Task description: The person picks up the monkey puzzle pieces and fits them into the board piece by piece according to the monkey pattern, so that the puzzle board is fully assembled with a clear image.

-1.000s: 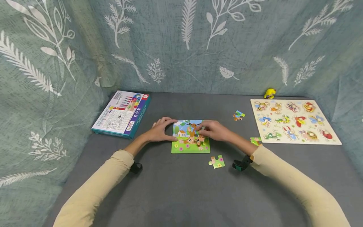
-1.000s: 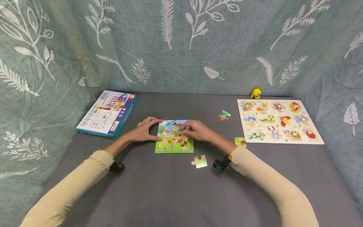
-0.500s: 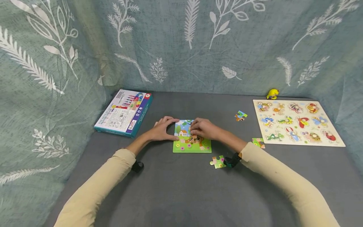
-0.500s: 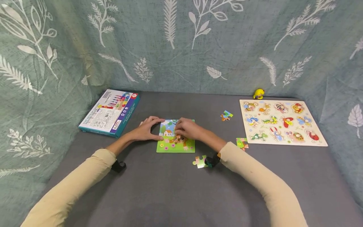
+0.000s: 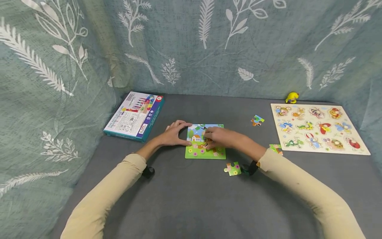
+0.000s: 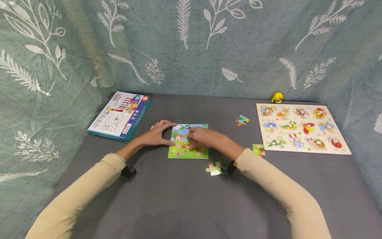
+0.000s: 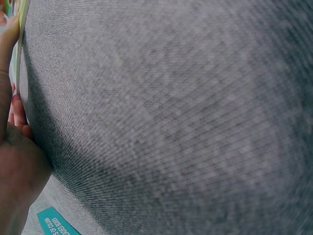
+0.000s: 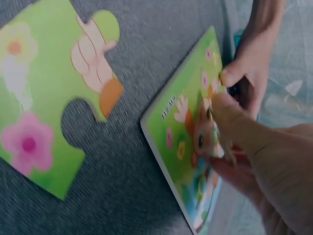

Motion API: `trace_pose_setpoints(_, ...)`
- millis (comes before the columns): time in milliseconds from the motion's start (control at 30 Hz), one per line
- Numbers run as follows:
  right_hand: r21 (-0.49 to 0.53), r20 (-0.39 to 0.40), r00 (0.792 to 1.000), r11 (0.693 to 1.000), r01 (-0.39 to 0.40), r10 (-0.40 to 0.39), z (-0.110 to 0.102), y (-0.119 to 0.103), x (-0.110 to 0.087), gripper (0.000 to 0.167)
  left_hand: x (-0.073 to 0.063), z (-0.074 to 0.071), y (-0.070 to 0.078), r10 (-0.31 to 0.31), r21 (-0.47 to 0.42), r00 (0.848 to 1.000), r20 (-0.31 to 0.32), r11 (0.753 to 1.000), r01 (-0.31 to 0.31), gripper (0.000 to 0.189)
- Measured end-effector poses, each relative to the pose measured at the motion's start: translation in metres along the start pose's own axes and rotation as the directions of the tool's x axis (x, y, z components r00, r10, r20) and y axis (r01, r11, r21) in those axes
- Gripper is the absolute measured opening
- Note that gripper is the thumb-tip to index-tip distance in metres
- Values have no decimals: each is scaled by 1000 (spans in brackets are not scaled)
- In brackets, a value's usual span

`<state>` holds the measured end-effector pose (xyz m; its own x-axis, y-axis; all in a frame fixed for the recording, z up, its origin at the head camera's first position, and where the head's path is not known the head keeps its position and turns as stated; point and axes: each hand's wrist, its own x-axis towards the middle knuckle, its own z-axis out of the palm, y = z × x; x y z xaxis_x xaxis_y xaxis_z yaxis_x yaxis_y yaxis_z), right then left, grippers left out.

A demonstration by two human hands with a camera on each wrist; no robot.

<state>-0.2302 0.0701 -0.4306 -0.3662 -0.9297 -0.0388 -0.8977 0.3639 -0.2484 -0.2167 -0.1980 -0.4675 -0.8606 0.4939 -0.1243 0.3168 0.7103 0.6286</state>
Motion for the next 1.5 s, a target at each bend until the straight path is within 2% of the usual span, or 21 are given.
trace_pose_setpoints(200,63,-39,999,998,23,-21,-4,7,0,37,1,0,0,-10,-2,1000,18,1000,10,80)
trace_pose_setpoints(367,62,-70,994,995,84,-79,0,10,5,31,1,-1,1,-13,-10,1000,21,1000,13,80)
trace_pose_setpoints(500,1,-81,988,991,132,-131,3,9,9,25,0,-3,1,-15,-12,1000,24,1000,16,80)
trace_pose_setpoints(567,-39,-61,987,989,144,-146,3,8,10,23,0,-3,1,-19,-12,1000,25,1000,20,80)
trace_pose_setpoints(733,-123,24,993,986,114,-112,0,7,11,25,1,-1,0,-28,-5,999,27,1000,28,81)
trace_pose_setpoints(833,-163,34,995,981,103,-99,-1,7,12,24,1,0,0,-30,-4,999,24,1000,30,81)
trace_pose_setpoints(933,-207,2,993,972,115,-117,0,8,13,22,1,0,0,-32,-2,999,15,999,32,81)
trace_pose_setpoints(1067,-263,-78,985,956,128,-154,4,8,13,16,3,-1,0,-31,2,1000,6,1000,31,81)
trace_pose_setpoints(1200,-262,-127,974,954,148,-186,10,9,12,11,3,-2,1,-23,3,1000,15,1000,23,81)
trace_pose_setpoints(1333,-194,-127,982,974,115,-141,9,9,6,10,3,-2,1,-12,1,1000,13,1000,12,82)
trace_pose_setpoints(1433,-120,-125,990,991,55,-70,3,11,-7,20,2,-2,0,-8,0,1000,7,1000,8,81)
trace_pose_setpoints(1500,-84,-140,990,996,13,-25,-2,13,-22,31,1,-3,-1,-8,5,1000,5,1000,8,82)
